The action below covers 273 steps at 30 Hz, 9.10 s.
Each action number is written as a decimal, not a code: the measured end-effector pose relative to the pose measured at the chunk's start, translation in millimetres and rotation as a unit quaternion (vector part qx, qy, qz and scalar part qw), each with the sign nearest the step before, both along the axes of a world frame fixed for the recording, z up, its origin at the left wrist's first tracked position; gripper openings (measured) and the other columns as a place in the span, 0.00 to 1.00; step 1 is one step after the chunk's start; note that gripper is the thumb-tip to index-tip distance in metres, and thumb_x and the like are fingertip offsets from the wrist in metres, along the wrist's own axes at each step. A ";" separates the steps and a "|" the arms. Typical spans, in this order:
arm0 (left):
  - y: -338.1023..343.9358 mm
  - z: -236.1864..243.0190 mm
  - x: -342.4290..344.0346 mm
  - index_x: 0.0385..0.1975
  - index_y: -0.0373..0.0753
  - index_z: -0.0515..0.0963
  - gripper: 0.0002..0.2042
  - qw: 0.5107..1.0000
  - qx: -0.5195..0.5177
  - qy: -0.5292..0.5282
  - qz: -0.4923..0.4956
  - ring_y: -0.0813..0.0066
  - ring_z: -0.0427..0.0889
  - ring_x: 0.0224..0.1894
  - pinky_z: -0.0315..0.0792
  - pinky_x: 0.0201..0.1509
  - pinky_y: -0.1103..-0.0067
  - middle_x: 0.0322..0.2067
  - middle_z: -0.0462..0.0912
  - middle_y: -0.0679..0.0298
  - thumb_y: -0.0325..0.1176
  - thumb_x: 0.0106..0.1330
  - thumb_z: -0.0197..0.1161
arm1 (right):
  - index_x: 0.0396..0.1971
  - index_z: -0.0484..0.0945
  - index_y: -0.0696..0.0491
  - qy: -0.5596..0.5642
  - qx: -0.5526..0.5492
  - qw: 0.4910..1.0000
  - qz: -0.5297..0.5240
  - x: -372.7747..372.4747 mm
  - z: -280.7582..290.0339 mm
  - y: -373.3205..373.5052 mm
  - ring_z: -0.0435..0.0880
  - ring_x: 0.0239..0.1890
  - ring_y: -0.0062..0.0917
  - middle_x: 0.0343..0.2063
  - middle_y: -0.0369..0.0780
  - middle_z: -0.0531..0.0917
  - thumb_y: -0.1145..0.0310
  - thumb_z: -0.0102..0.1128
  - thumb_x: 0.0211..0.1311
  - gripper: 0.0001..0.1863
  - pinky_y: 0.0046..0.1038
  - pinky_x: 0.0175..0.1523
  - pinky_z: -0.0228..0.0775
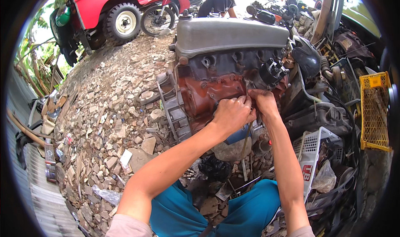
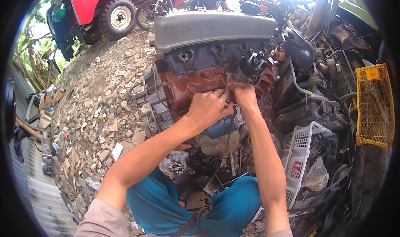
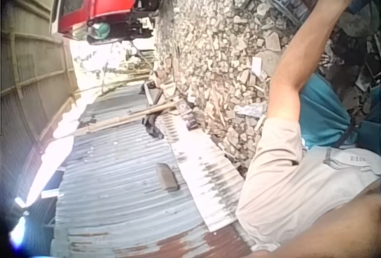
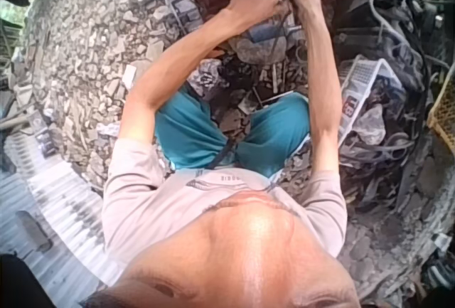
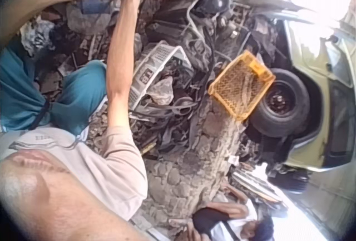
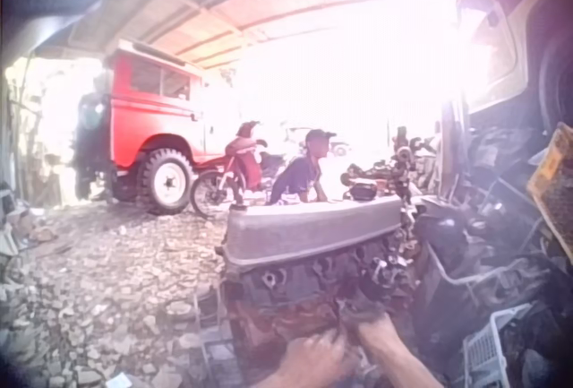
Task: The person sits on the ground and uses a wrench to loosen and tighten bolts on a car engine block. They repeatedly adjust the tool and their grip while working on the top surface of the engine.
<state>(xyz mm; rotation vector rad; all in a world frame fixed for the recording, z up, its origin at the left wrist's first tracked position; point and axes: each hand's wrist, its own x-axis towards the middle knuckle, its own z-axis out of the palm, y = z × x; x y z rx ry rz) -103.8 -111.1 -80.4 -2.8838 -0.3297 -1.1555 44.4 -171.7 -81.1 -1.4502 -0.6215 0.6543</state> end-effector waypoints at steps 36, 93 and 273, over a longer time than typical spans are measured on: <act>-49.4 27.8 -13.8 0.47 0.29 0.80 0.19 0.981 -0.191 -0.020 -0.003 0.50 0.85 0.34 0.79 0.40 0.62 0.35 0.84 0.46 0.37 0.62 0.65 | 0.44 0.82 0.63 0.150 0.033 0.986 0.066 -23.0 21.1 -50.8 0.80 0.29 0.20 0.33 0.38 0.84 0.69 0.58 0.67 0.13 0.22 0.31 0.71; 15.8 25.8 -26.0 0.49 0.36 0.83 0.18 0.977 -0.188 0.035 -0.092 0.52 0.85 0.44 0.78 0.48 0.64 0.42 0.86 0.50 0.40 0.64 0.63 | 0.39 0.79 0.60 0.035 -0.090 0.992 0.080 -24.2 29.0 -16.1 0.79 0.17 0.21 0.21 0.39 0.81 0.67 0.48 0.70 0.14 0.23 0.21 0.71; 0.3 10.7 -1.9 0.63 0.36 0.68 0.44 0.970 -0.214 0.118 -0.010 0.53 0.78 0.55 0.74 0.57 0.61 0.51 0.81 0.51 0.58 0.49 0.74 | 0.40 0.85 0.59 -0.235 -0.103 0.959 -0.116 -2.8 -1.7 3.3 0.85 0.46 0.50 0.37 0.56 0.85 0.69 0.56 0.59 0.14 0.40 0.52 0.75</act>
